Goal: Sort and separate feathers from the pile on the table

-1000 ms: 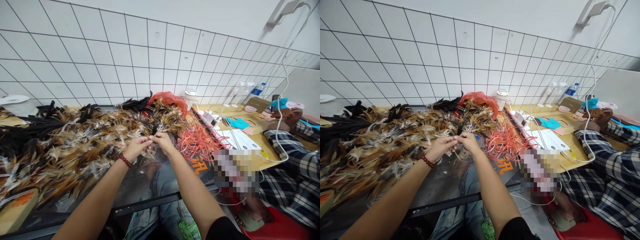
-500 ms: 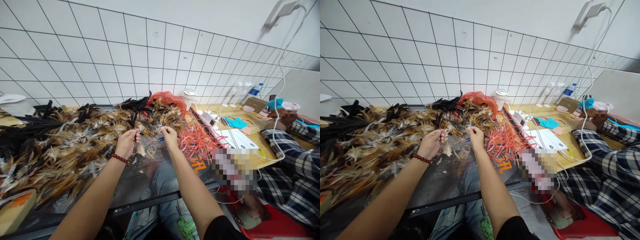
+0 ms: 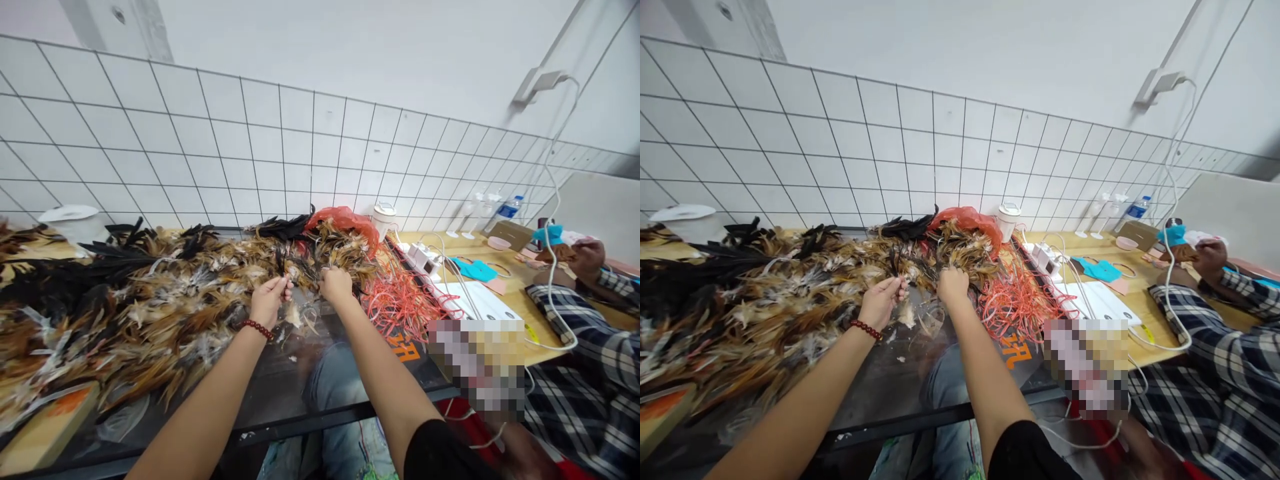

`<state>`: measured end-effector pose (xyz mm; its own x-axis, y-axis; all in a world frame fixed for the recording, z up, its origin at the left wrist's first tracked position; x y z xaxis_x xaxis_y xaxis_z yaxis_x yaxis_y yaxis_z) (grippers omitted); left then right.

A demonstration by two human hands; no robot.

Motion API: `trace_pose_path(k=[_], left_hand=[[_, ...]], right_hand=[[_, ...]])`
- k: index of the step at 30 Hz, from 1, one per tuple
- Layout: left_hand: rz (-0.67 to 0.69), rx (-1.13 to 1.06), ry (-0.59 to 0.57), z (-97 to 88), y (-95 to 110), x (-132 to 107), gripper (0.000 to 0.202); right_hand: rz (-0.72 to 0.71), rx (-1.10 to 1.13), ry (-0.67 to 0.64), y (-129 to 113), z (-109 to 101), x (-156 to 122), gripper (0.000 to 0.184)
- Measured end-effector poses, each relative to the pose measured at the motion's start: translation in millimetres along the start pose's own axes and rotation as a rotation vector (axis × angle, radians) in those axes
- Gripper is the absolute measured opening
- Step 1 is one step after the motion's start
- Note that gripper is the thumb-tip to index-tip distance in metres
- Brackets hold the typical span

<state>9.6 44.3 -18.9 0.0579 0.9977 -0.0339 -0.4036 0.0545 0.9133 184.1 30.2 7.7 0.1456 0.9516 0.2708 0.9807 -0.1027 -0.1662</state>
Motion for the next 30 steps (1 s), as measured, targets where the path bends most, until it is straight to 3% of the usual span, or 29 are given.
trace_pose_path(k=[4, 8, 12, 16, 18, 20, 24, 30], left_hand=[[-0.025, -0.018, -0.015, 2.1, 0, -2, 0.044], [-0.048, -0.053, -0.011, 2.7, 1, -3, 0.045], [-0.065, -0.028, -0.020, 4.1, 0, -4, 0.046], [-0.055, 0.022, -0.040, 6.9, 0, -6, 0.043], [-0.043, 0.020, -0.029, 7.5, 1, -7, 0.044], [-0.032, 0.018, -0.017, 7.6, 2, -7, 0.046], [-0.003, 0.047, -0.002, 6.5, 3, -6, 0.044], [0.028, 0.129, -0.033, 5.7, 0, -5, 0.040]], right_hand=[[0.041, 0.070, 0.057, 6, 12, 0, 0.021], [0.098, 0.441, 0.269, 14, 19, -7, 0.019], [0.053, 0.815, 0.372, 8, 19, -10, 0.018], [-0.026, 1.058, 0.360, -11, 23, -12, 0.021], [-0.042, 1.174, 0.302, -20, 28, -14, 0.031], [-0.033, 1.259, 0.233, -27, 33, -16, 0.028], [-0.158, 1.168, 0.273, -32, 29, -21, 0.011], [-0.348, 0.912, 0.378, -34, 18, -29, 0.017]])
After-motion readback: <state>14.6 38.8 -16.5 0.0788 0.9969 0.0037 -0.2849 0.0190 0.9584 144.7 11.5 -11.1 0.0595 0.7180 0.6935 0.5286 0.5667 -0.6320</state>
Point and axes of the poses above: each hand's wrist, its own x-axis towards the middle knuckle, its own z-axis out of the palm, y = z × x, the point moved 3 cm from there along x, towards the middle knuckle, and after that the axes turned 1 degree about y, right-handed, at the moved point
